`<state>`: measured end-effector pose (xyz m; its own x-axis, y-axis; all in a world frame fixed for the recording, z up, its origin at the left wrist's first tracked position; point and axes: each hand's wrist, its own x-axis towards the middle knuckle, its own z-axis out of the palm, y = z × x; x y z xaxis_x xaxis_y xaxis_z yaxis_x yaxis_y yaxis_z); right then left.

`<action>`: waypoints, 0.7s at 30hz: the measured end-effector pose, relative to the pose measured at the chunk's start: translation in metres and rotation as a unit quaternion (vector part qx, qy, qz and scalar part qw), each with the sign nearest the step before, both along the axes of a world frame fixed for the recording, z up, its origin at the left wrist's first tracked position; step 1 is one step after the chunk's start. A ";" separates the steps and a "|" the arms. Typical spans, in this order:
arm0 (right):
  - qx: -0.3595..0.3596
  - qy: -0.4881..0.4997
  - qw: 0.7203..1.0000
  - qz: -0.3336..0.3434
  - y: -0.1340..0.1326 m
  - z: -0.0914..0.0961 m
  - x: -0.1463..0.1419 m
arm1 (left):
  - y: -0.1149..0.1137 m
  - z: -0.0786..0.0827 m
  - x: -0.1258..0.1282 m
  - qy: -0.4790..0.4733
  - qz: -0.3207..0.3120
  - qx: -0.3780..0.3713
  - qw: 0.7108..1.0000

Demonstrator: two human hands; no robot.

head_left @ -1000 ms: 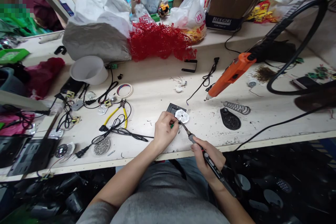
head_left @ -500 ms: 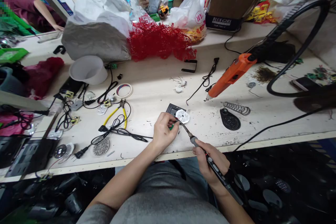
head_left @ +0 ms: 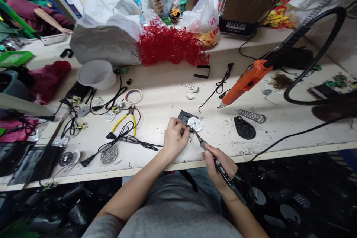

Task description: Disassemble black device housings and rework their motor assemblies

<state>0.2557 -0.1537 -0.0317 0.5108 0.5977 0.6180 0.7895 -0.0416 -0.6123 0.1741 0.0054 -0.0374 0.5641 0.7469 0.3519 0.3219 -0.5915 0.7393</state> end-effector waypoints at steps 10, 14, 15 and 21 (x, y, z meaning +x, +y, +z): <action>0.050 -0.020 0.999 -0.004 -0.006 0.004 0.000 | 0.001 0.000 0.000 0.000 -0.004 0.006 1.000; 0.055 -0.024 0.998 -0.007 -0.009 0.006 0.002 | 0.001 0.001 0.002 0.018 -0.006 0.007 1.000; 0.055 -0.024 0.998 -0.007 -0.008 0.006 0.002 | 0.001 0.002 0.003 0.019 -0.007 0.000 1.000; 0.047 -0.010 0.999 -0.008 -0.008 0.005 0.002 | 0.001 0.006 0.005 0.013 -0.007 -0.041 0.999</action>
